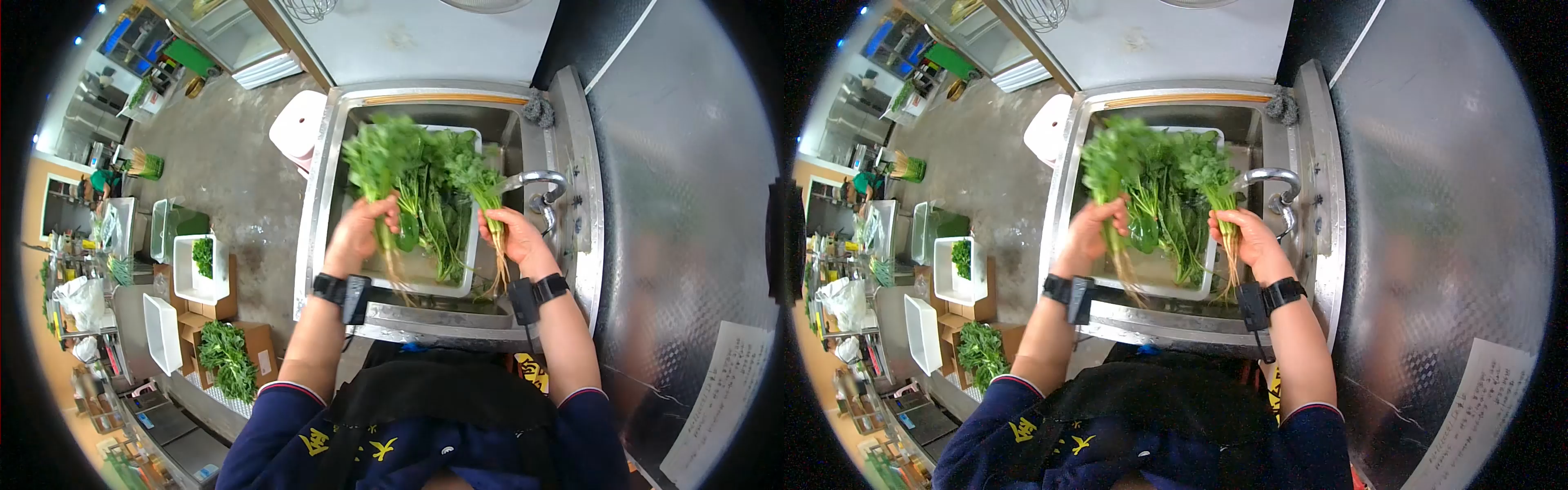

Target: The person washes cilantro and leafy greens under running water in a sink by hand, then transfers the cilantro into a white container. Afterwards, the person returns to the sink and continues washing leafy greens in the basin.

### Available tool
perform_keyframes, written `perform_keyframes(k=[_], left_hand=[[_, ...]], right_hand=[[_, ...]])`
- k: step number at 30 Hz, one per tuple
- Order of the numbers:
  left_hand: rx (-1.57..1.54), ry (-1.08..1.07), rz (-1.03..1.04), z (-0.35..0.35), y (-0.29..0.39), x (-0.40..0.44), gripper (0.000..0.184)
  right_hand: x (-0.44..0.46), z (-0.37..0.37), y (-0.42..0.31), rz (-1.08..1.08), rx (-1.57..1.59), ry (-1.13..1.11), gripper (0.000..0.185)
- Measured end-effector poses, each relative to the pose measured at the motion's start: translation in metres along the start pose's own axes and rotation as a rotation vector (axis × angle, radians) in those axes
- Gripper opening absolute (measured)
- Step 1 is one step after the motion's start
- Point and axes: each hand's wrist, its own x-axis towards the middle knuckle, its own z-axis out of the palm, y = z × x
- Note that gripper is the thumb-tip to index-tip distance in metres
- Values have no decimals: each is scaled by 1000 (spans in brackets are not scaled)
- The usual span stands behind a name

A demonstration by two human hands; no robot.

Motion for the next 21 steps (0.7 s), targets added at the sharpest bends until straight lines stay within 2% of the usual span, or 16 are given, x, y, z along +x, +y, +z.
perform_keyframes(k=[3, 5, 7, 8, 9, 11, 12, 13, 14, 15, 16, 18, 19, 21], left_hand=[[105, -54, 98, -2, 46, -13, 23], [177, -19, 95, -5, 56, -8, 22], [437, 92, 19, -22, 47, 15, 28], [741, 301, -49, -41, 29, 36, 44], [1136, 397, 78, -77, 8, 58, 61], [1564, 598, 494, -52, -3, 45, 71], [1369, 484, 400, -44, -2, 39, 67], [976, 284, 138, -14, 5, 15, 59], [875, 93, 4, 17, 13, -11, 50], [570, -153, -56, 12, -5, -11, 50], [249, -341, -160, 34, -10, -22, 50], [-39, -403, -110, 44, -36, -12, 48], [-170, -425, -70, 54, -37, -8, 44], [-203, -364, -89, 60, -40, 4, 41]], right_hand=[[-12, 5, 5, 18, 57, -41, 21], [-19, 18, 9, 26, 89, -51, 22], [-26, 42, 14, 9, 143, -125, 22], [-22, 57, 20, 7, 253, -148, 21], [-22, 64, 19, 16, 271, -161, 21], [-23, 70, 18, -42, 211, -170, 24], [-27, 72, 16, -45, 216, -166, 24], [-30, 78, 14, -111, 120, -116, 26], [-30, 85, 12, -178, 21, -75, 28], [-28, 89, 11, -178, 22, -87, 28], [-30, 90, 11, -224, -152, -124, 31], [-33, 85, 10, -234, -447, -244, 42], [-35, 80, 11, -237, -448, -235, 42], [-40, 75, 13, -458, -1155, -216, 51]])
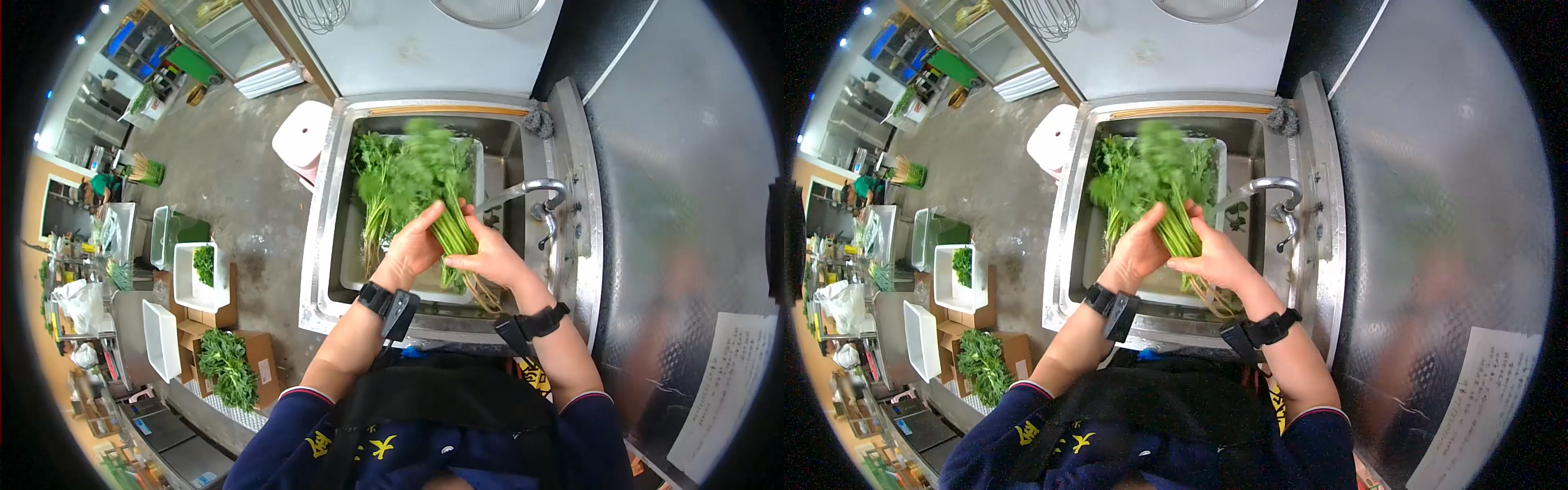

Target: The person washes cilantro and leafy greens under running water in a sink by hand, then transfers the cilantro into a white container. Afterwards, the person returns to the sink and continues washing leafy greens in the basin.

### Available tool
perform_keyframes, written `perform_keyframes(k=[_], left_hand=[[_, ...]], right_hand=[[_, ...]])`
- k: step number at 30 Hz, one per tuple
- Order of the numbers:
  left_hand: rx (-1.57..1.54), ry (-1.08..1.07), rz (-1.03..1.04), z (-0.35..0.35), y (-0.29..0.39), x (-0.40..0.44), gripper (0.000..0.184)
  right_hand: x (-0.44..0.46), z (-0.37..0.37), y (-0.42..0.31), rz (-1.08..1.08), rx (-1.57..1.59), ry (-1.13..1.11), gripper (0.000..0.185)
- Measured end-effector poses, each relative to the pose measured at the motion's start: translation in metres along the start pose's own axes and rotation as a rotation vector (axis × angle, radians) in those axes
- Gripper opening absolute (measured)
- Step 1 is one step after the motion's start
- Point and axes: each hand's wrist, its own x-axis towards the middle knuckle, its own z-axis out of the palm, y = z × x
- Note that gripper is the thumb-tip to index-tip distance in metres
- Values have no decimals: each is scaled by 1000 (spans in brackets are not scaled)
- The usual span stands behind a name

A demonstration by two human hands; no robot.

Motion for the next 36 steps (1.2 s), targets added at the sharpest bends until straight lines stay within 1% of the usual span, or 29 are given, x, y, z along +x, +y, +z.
perform_keyframes(k=[1, 2, 4, 5, 6, 8, 9, 10, 12, 13, 14, 16, 18, 20, 21, 22, 24, 25, 26, 28, 30, 32, 33, 35, 36], left_hand=[[-38, 66, -7, -1, -1, 4, 39], [-43, 64, -10, -2, -2, 6, 39], [-23, 89, -38, 0, -1, 9, 38], [-8, 93, -24, 1, -1, 11, 37], [-4, 92, -31, 0, 0, 12, 37], [113, 142, -99, -3, 2, 18, 32], [159, 185, -123, -1, 4, 20, 28], [162, 184, -127, 1, 3, 22, 28], [300, 253, -37, 8, 2, 26, 26], [326, 249, 22, 10, 0, 31, 24], [330, 248, 19, 11, 0, 35, 24], [343, 319, 55, 9, 1, 40, 22], [310, 330, 71, 9, -3, 48, 23], [391, 395, 25, 17, -5, 53, 26], [421, 381, 55, 16, -7, 56, 25], [425, 380, 50, 15, -9, 59, 25], [513, 324, 128, 17, -11, 61, 22], [514, 322, 123, 19, -10, 61, 22], [488, 321, 148, 20, -8, 61, 19], [464, 318, 172, 19, -4, 62, 17], [472, 286, 160, 17, -1, 63, 18], [484, 289, 175, 20, -2, 65, 18], [467, 305, 153, 21, -2, 66, 17], [430, 294, 104, 22, -3, 67, 16], [430, 292, 103, 24, -4, 68, 16]], right_hand=[[-4, -1, -1, 29, 72, 24, 49], [-5, -6, 6, 34, 70, 25, 49], [-2, -17, 18, 144, 265, 25, 40], [-1, -19, 22, 139, 174, 97, 33], [0, -23, 20, 140, 179, 103, 33], [3, -34, 16, 58, -245, 161, 34], [3, -36, 14, 40, -192, 214, 29], [5, -38, 18, 41, -189, 218, 29], [10, -43, 31, 196, 109, 178, 21], [11, -46, 34, 282, 268, 167, 15], [10, -49, 37, 281, 271, 170, 15], [8, -54, 35, 344, 355, 262, 19], [6, -57, 39, 335, 392, 258, 21], [8, -55, 41, 245, 369, 259, 25], [10, -55, 42, 184, 284, 228, 30], [12, -59, 43, 184, 289, 232, 30], [13, -67, 43, 287, 41, 219, 32], [13, -67, 48, 280, 180, 271, 29], [10, -69, 50, 284, 181, 275, 29], [5, -72, 47, 334, 518, 372, 26], [5, -78, 45, 359, 538, 338, 23], [9, -78, 44, 324, 450, 317, 25], [10, -77, 40, 325, 450, 315, 25], [10, -73, 32, 267, 281, 282, 26], [12, -74, 36, 267, 280, 285, 26]])
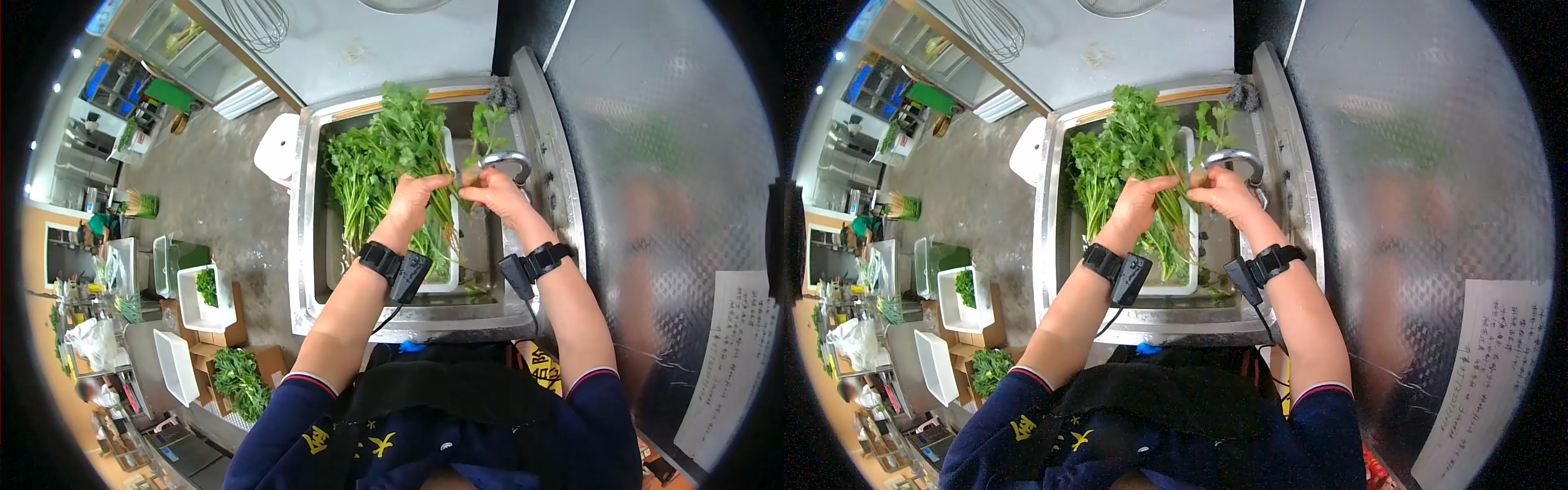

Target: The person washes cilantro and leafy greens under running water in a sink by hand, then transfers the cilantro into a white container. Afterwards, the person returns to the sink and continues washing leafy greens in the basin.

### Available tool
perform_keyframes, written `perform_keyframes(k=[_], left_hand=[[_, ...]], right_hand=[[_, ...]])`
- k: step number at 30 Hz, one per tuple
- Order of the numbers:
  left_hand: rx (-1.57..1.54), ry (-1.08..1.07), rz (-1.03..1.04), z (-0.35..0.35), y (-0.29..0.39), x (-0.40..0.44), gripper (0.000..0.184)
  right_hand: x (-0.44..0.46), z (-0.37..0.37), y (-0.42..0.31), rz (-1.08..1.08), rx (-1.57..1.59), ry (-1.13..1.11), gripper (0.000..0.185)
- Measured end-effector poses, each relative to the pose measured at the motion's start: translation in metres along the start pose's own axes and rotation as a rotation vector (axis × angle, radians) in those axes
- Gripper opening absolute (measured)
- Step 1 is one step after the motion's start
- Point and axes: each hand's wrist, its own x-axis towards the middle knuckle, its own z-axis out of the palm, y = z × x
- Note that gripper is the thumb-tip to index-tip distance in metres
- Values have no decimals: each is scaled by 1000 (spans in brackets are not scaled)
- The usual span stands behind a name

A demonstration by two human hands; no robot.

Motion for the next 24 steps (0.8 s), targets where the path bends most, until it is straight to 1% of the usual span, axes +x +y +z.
perform_keyframes(k=[3, 5, 6, 8, 9, 10, 12, 13, 16, 17, 19, 20, 22, 24], left_hand=[[4, 36, 43, 0, -3, 2, 20], [94, 30, 136, -9, -11, 6, 19], [94, 33, 135, -7, -6, 2, 19], [-20, 11, 32, 1, 5, -3, 19], [-4, 36, 37, 1, 3, 1, 19], [-3, 29, 32, 1, 0, 2, 19], [-64, -15, -15, 0, 2, 3, 20], [-62, -12, -11, 0, 3, 3, 20], [-4, 18, 10, 2, 5, 0, 22], [-12, 18, 1, 3, 5, 0, 24], [43, 27, 34, 3, 4, 0, 24], [99, 37, 68, 3, 4, 1, 25], [140, 38, 108, 5, 4, 2, 24], [177, 35, 139, 5, 2, 2, 24]], right_hand=[[7, -4, 6, -29, -75, -68, 26], [5, -7, 0, 53, -149, -52, 26], [6, -7, 3, 55, -149, -55, 26], [7, -12, 10, 105, 84, -47, 27], [4, -10, 7, 38, 36, -23, 28], [4, -10, 9, 40, 37, -16, 28], [9, -9, 12, -57, -94, -55, 30], [11, -8, 11, -32, -83, -109, 35], [14, -6, 11, -51, -140, -165, 38], [13, -8, 12, -49, -140, -164, 38], [4, -6, -4, -6, -265, -126, 37], [7, -5, -1, -10, -264, -128, 37], [11, -2, 7, -100, -326, -32, 35], [14, -4, 11, -73, -311, -57, 33]])
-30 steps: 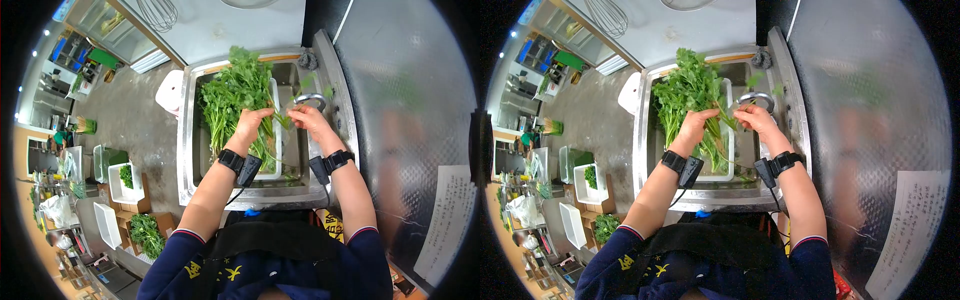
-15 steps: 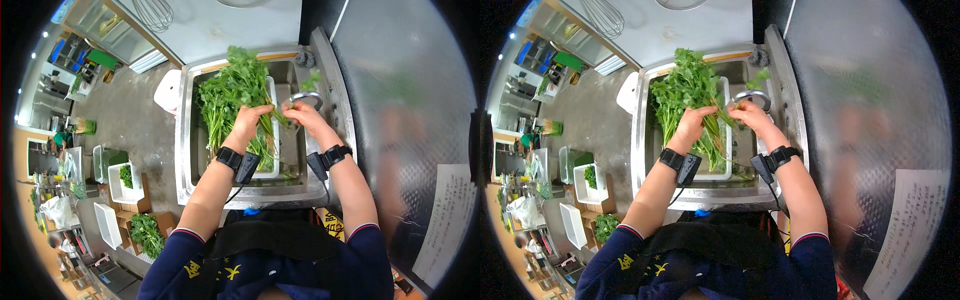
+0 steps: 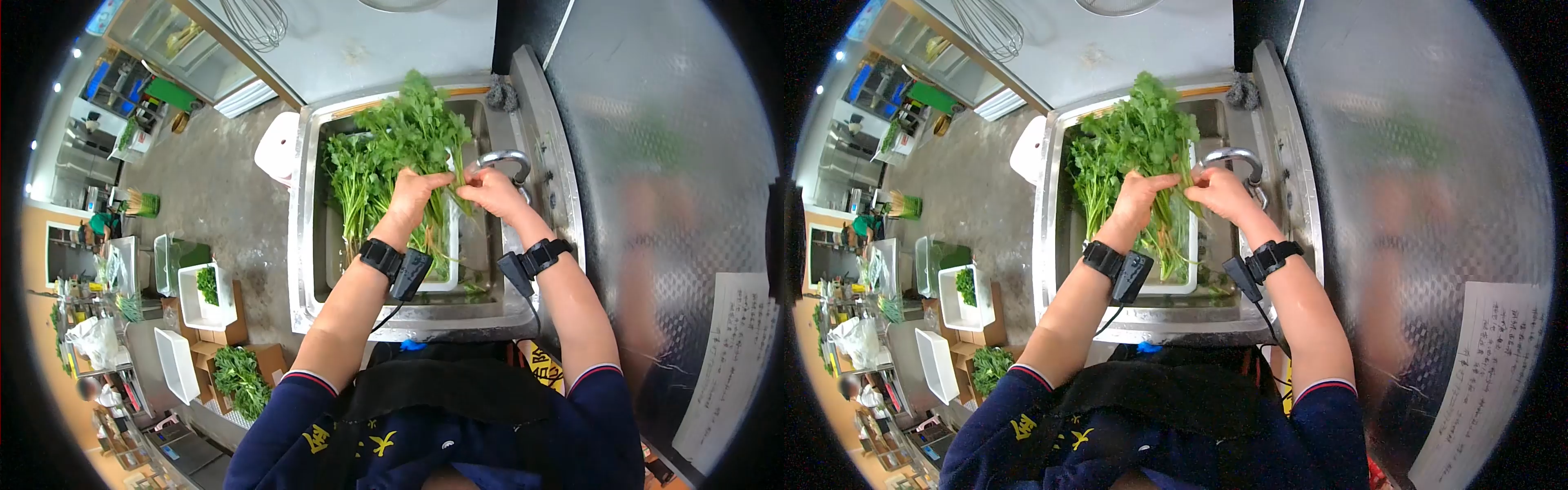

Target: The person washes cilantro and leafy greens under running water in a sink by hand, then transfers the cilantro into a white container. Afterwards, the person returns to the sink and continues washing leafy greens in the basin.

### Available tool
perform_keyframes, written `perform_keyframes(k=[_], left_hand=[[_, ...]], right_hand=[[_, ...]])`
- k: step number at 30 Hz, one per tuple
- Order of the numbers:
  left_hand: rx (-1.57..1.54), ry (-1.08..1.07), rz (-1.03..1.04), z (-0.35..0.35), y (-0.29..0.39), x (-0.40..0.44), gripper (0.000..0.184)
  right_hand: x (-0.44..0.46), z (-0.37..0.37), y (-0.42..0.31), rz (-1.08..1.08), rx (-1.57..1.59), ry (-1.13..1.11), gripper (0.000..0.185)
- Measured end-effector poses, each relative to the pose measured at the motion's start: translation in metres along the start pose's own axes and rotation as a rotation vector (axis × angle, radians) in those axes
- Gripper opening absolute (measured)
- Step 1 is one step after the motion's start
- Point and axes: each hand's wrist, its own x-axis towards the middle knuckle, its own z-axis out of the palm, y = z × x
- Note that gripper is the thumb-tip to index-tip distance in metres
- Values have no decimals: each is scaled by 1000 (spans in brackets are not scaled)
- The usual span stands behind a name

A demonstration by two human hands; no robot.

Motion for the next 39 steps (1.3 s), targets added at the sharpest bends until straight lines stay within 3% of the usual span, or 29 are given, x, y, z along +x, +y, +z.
perform_keyframes(k=[2, 4, 5, 13, 18, 25, 27, 30, 34, 36, 38, 39], left_hand=[[-67, -19, 8, 0, 1, 2, 24], [-61, 5, 38, -2, 3, 3, 26], [-39, 30, 58, -4, 3, 4, 26], [7, -44, 102, -1, 10, 1, 26], [-109, 7, 19, -4, 12, 0, 22], [-66, -54, -18, -13, 11, 2, 21], [-24, -58, -60, -13, 12, 3, 22], [12, -85, -32, -11, 11, 1, 23], [86, -121, -60, -9, 8, 0, 25], [91, -111, -74, -16, 4, 2, 26], [-166, -66, -140, -21, 2, -1, 26], [-198, -31, -174, -23, 4, -2, 24]], right_hand=[[-2, -1, 0, 17, 18, -22, 32], [-9, -3, -10, 133, 399, 30, 29], [-11, -7, -14, 172, 425, 5, 28], [1, -4, -9, 46, 156, -52, 25], [-1, -5, -7, 172, 557, -49, 31], [-3, 2, -7, 239, 644, 24, 39], [-4, 0, -13, 223, 691, -147, 33], [-9, 5, -25, 189, 791, -207, 24], [5, 18, 4, 167, 819, -154, 22], [8, 14, 21, 284, 600, -84, 15], [4, 8, 35, 358, 709, -2, 17], [1, 6, 39, 428, 945, 14, 19]])
